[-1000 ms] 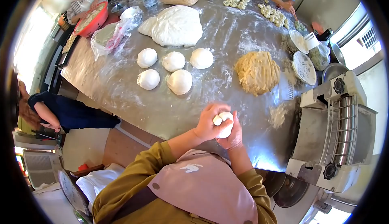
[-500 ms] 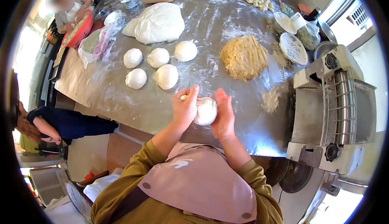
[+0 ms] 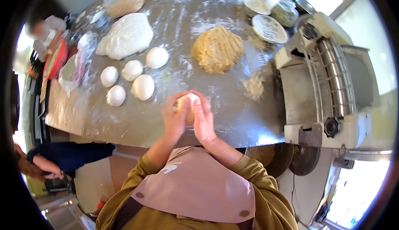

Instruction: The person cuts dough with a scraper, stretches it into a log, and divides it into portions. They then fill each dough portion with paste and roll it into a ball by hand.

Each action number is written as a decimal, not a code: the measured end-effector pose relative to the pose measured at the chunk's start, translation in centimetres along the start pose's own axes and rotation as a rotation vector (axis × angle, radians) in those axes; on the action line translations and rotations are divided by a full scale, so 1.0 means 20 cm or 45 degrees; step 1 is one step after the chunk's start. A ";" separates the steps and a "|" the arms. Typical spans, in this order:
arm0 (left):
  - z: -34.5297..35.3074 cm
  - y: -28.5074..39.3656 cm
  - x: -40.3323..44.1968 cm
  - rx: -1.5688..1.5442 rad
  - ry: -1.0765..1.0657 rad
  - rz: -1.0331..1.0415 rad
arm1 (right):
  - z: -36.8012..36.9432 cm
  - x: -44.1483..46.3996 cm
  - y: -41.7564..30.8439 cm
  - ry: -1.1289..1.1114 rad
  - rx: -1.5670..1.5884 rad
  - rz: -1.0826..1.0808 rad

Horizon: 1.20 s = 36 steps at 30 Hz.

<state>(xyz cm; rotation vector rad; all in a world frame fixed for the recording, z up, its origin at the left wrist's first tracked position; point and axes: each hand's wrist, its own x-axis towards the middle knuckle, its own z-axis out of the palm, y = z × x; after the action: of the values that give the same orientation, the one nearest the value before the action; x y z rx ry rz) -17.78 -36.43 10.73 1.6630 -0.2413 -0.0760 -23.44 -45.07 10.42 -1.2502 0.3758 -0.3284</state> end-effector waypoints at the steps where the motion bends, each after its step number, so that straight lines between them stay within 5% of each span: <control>1: -0.02 -0.03 0.01 0.059 0.047 0.059 | -0.01 0.00 0.00 -0.074 0.182 0.031; 6: -0.07 0.06 0.05 0.183 -0.113 0.907 | -0.04 0.03 -0.04 -0.039 0.986 0.631; 8: -0.06 0.07 0.04 0.196 -0.150 0.964 | -0.09 0.02 -0.06 -0.296 1.291 0.817; 9: -0.05 0.08 0.03 0.205 -0.164 0.990 | -0.10 0.03 -0.07 -0.233 1.095 0.702; 10: -0.04 0.03 0.01 0.248 0.007 0.880 | -0.09 0.04 -0.08 -0.171 0.898 0.589; 12: -0.04 -0.01 -0.02 -0.841 -0.222 -0.053 | -0.07 0.04 -0.13 -0.026 0.412 0.414; 14: -0.11 -0.01 -0.02 -1.612 -0.526 -0.891 | -0.10 0.08 -0.15 -0.315 -0.213 -0.287; 15: -0.12 -0.07 -0.02 -1.556 -0.518 -0.911 | -0.12 0.10 -0.15 -0.455 -0.537 -0.634; 19: -0.10 -0.22 -0.04 -1.445 -0.357 -1.041 | -0.23 0.10 -0.10 -0.498 -0.394 -0.276; 22: -0.18 -0.21 -0.07 -1.498 -0.136 -1.106 | -0.66 0.33 0.23 0.093 -1.470 -0.173; 24: -0.26 -0.18 -0.08 -1.583 -0.109 -1.021 | -0.88 0.43 0.33 0.533 -1.710 0.068; 27: -0.37 -0.12 -0.07 -1.567 0.030 -1.008 | -0.94 0.49 0.32 0.645 -1.977 0.260; 30: -0.45 -0.09 -0.06 -1.440 0.243 -1.055 | -0.72 0.51 0.34 0.298 -2.116 0.051; 36: -0.60 -0.18 0.00 -1.391 0.183 -0.955 | -0.13 0.19 0.55 -0.685 -1.939 -0.444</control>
<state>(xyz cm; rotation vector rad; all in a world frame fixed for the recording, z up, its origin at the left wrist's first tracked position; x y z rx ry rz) -14.99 -24.35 8.49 0.5826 0.4849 -0.5465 -20.71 -45.80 -1.22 -2.8231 -0.1602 0.0920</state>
